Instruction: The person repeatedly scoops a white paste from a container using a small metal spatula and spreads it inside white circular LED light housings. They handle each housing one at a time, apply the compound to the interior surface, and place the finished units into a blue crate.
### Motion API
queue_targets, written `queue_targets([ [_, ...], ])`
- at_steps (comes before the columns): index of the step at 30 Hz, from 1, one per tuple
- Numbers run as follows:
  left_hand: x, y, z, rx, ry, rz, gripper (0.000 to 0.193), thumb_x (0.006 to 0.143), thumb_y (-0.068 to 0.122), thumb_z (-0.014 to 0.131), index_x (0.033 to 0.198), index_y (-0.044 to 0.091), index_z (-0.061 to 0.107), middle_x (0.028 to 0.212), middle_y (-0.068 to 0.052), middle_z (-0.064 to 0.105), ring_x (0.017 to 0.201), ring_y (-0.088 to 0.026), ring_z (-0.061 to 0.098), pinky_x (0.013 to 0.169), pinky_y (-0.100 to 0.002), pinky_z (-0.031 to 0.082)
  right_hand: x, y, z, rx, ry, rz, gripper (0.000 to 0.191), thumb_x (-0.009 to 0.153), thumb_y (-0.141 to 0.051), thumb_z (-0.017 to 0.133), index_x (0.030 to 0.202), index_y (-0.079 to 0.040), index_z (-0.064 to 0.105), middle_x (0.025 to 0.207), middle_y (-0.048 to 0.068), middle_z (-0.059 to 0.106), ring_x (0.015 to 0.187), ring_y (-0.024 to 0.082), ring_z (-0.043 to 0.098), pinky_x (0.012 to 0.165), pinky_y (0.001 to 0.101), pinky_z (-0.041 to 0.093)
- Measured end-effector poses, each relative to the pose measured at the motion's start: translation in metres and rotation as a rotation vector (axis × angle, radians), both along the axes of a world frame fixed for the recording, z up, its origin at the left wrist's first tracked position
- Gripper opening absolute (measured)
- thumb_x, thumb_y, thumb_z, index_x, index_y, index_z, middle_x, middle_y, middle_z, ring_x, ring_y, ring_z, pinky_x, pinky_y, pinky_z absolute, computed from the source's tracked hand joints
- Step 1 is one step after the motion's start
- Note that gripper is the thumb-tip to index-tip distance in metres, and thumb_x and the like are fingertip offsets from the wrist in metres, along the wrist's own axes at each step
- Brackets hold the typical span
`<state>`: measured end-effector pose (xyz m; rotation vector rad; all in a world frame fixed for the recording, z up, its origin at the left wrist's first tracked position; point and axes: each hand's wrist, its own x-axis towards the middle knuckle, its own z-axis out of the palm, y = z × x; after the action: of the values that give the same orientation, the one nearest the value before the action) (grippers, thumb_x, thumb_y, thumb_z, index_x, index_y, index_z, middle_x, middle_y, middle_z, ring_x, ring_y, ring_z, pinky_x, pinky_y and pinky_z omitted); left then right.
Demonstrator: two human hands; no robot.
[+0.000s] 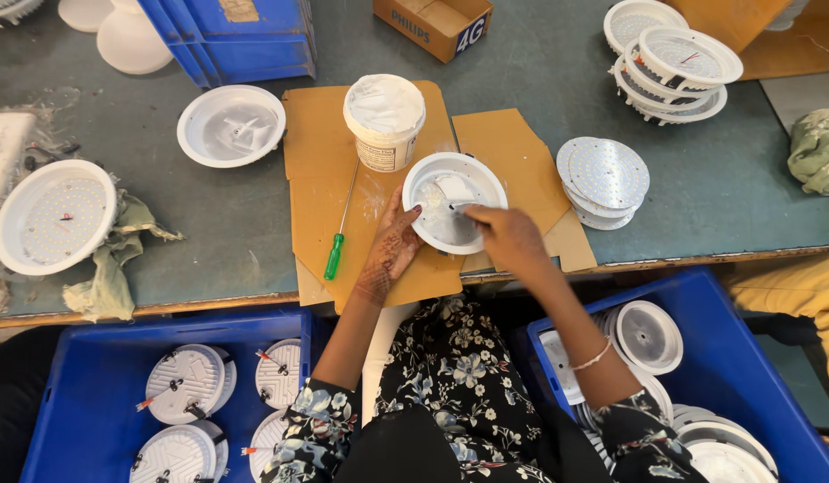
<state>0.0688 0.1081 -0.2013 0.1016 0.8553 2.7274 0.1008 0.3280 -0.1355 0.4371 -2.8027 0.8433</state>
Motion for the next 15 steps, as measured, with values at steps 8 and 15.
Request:
queue_targets([
  [8,0.047,0.024,0.054,-0.662,0.36,0.453,0.042,0.109,0.021,0.055,0.147,0.004,0.056,0.129,-0.012,0.07,0.11,-0.012,0.063,0.096,-0.027,0.051,-0.006,-0.008,0.017,-0.357,0.167,-0.207,0.024,0.095,-0.018,0.066,0.086,0.004,0.068,0.069,0.021,0.064,0.055,0.027,0.06,0.057,0.0394,0.046],
  [15,0.088,0.026,0.118,-1.117,0.327,0.532,0.045,0.106,0.035,0.052,0.143,0.011,0.061,0.087,-0.015,0.072,0.076,-0.014,0.06,0.074,-0.03,0.051,0.003,-0.036,0.041,-0.476,0.034,-0.296,0.025,0.092,-0.021,0.069,0.088,0.004,0.071,0.066,0.017,0.066,0.058,0.024,0.063,0.059,0.0381,0.047],
])
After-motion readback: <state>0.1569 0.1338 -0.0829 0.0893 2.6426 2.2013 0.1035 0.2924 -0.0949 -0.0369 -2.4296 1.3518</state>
